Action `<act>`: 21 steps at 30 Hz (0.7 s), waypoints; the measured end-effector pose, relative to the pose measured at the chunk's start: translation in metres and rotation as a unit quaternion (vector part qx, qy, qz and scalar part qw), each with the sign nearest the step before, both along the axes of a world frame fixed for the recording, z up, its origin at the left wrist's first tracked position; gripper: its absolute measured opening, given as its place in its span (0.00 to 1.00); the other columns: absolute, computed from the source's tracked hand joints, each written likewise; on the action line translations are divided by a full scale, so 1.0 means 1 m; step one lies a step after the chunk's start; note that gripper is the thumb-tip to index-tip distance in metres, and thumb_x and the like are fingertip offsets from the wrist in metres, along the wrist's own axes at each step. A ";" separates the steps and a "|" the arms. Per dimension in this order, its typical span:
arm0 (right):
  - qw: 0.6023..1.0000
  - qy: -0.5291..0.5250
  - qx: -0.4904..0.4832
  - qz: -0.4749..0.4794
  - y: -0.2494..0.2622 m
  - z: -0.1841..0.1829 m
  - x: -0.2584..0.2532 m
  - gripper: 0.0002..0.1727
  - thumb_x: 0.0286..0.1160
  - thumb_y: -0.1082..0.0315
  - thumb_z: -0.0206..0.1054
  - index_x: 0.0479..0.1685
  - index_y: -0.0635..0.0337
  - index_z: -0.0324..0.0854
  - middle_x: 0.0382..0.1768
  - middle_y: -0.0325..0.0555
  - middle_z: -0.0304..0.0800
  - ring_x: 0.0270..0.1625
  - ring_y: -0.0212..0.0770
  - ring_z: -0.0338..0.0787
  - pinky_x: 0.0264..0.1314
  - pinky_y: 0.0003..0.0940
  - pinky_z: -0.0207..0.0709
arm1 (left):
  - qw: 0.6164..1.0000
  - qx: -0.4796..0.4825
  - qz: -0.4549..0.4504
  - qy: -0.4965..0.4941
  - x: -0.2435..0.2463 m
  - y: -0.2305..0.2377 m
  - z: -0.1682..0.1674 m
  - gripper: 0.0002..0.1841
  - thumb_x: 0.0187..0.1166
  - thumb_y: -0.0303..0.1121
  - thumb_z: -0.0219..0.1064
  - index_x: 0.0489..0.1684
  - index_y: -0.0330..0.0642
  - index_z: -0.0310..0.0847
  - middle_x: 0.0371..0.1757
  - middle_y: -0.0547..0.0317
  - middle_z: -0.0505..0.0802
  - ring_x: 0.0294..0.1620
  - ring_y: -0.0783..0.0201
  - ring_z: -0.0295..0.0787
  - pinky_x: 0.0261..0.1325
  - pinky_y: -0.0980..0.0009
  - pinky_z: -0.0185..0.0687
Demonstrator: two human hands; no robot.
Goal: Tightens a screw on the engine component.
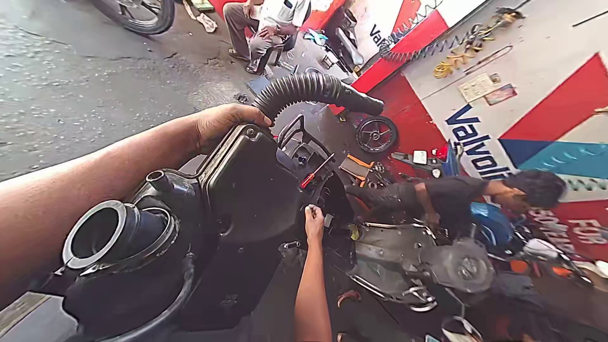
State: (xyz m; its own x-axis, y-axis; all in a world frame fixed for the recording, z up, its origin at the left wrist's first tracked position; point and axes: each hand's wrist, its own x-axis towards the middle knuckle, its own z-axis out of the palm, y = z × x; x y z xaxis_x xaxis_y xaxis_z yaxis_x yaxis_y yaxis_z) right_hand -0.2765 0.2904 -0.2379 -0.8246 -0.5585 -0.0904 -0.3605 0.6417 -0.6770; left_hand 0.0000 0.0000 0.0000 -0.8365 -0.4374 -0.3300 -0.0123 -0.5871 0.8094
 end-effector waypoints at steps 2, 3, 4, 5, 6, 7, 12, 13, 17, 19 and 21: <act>0.999 0.003 0.015 0.032 -0.039 0.000 -0.043 0.21 0.84 0.62 0.65 0.69 0.66 0.81 0.56 0.57 0.92 0.59 0.50 0.91 0.69 0.51 0.81 | 1.000 0.002 0.023 -0.003 -0.021 -0.002 -0.003 0.11 0.82 0.39 0.53 0.44 0.47 0.81 0.33 0.60 0.92 0.31 0.70 0.92 0.30 0.74 0.89; 0.998 0.004 0.046 0.041 -0.053 -0.002 -0.058 0.24 0.85 0.60 0.64 0.73 0.65 0.78 0.56 0.57 0.92 0.59 0.52 0.91 0.68 0.53 0.81 | 0.999 0.007 0.034 -0.009 -0.030 -0.001 -0.007 0.12 0.82 0.40 0.52 0.43 0.48 0.81 0.33 0.60 0.92 0.31 0.71 0.92 0.31 0.74 0.89; 0.995 0.007 0.091 0.039 -0.066 -0.004 -0.068 0.26 0.86 0.56 0.63 0.77 0.62 0.75 0.55 0.57 0.93 0.59 0.54 0.92 0.67 0.56 0.81 | 0.999 0.012 0.043 -0.015 -0.039 -0.001 -0.009 0.12 0.82 0.40 0.52 0.43 0.48 0.82 0.33 0.60 0.92 0.31 0.71 0.91 0.31 0.74 0.89; 0.989 0.010 0.146 0.033 -0.079 -0.005 -0.076 0.30 0.86 0.51 0.62 0.81 0.58 0.72 0.56 0.56 0.93 0.59 0.55 0.92 0.66 0.59 0.81 | 0.998 0.016 0.053 -0.018 -0.047 -0.001 -0.010 0.12 0.82 0.39 0.52 0.43 0.47 0.82 0.33 0.60 0.92 0.31 0.71 0.92 0.30 0.74 0.89; 0.979 0.015 0.200 0.028 -0.092 -0.007 -0.080 0.33 0.86 0.45 0.59 0.84 0.55 0.68 0.59 0.57 0.93 0.62 0.57 0.92 0.67 0.61 0.80 | 0.998 0.020 0.057 -0.010 -0.055 -0.003 -0.013 0.12 0.82 0.40 0.52 0.44 0.47 0.82 0.33 0.60 0.92 0.32 0.71 0.92 0.31 0.74 0.89; 0.970 0.014 0.242 0.026 -0.102 -0.007 -0.082 0.37 0.87 0.40 0.56 0.88 0.53 0.64 0.64 0.58 0.91 0.66 0.59 0.90 0.69 0.62 0.79 | 0.998 0.025 0.052 0.007 -0.062 -0.006 -0.017 0.12 0.82 0.41 0.53 0.45 0.47 0.82 0.34 0.59 0.92 0.33 0.71 0.92 0.32 0.73 0.89; 0.986 -0.037 0.161 0.017 -0.113 -0.011 -0.073 0.38 0.89 0.51 0.57 0.94 0.58 0.52 0.76 0.67 0.79 0.76 0.66 0.81 0.76 0.66 0.70 | 0.997 0.021 0.073 -0.012 -0.087 -0.012 -0.010 0.10 0.80 0.38 0.55 0.43 0.46 0.81 0.33 0.58 0.92 0.32 0.69 0.92 0.31 0.72 0.89; 0.992 -0.057 0.115 0.000 -0.115 -0.016 -0.075 0.38 0.87 0.56 0.62 0.93 0.59 0.53 0.74 0.67 0.81 0.72 0.64 0.84 0.74 0.63 0.74 | 0.997 0.022 0.076 -0.014 -0.088 -0.015 -0.010 0.09 0.79 0.37 0.56 0.42 0.46 0.81 0.32 0.58 0.92 0.32 0.69 0.92 0.31 0.72 0.89; 0.962 -0.224 -0.143 -0.067 -0.102 -0.031 -0.074 0.32 0.86 0.71 0.60 0.88 0.67 0.56 0.53 0.60 0.84 0.35 0.37 0.87 0.39 0.31 0.84 | 0.995 0.031 0.093 0.003 -0.084 -0.026 -0.024 0.10 0.80 0.38 0.54 0.45 0.47 0.81 0.34 0.58 0.92 0.33 0.69 0.92 0.32 0.72 0.90; 0.918 -0.294 -0.249 -0.090 -0.085 -0.034 -0.071 0.24 0.88 0.71 0.59 0.80 0.67 0.67 0.50 0.53 0.87 0.34 0.33 0.89 0.38 0.28 0.87 | 0.994 0.049 0.092 0.011 -0.087 -0.035 -0.028 0.13 0.82 0.40 0.52 0.47 0.47 0.81 0.35 0.59 0.92 0.34 0.70 0.93 0.33 0.73 0.90; 0.897 -0.323 -0.287 -0.096 -0.063 -0.024 -0.063 0.18 0.88 0.70 0.58 0.73 0.66 0.75 0.46 0.47 0.90 0.35 0.34 0.91 0.37 0.29 0.88 | 0.994 0.068 0.086 0.010 -0.096 -0.045 -0.036 0.13 0.83 0.41 0.53 0.48 0.46 0.82 0.35 0.59 0.93 0.34 0.69 0.93 0.33 0.72 0.91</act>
State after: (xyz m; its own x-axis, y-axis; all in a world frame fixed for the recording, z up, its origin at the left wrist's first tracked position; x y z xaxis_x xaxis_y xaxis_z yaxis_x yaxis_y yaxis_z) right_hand -0.3396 0.2275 -0.2624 -0.7900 -0.5189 -0.3265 0.3058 0.1280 -0.9435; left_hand -0.0965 -0.0450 -0.0359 -0.7604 -0.5264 -0.3803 0.1126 -0.6836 0.7211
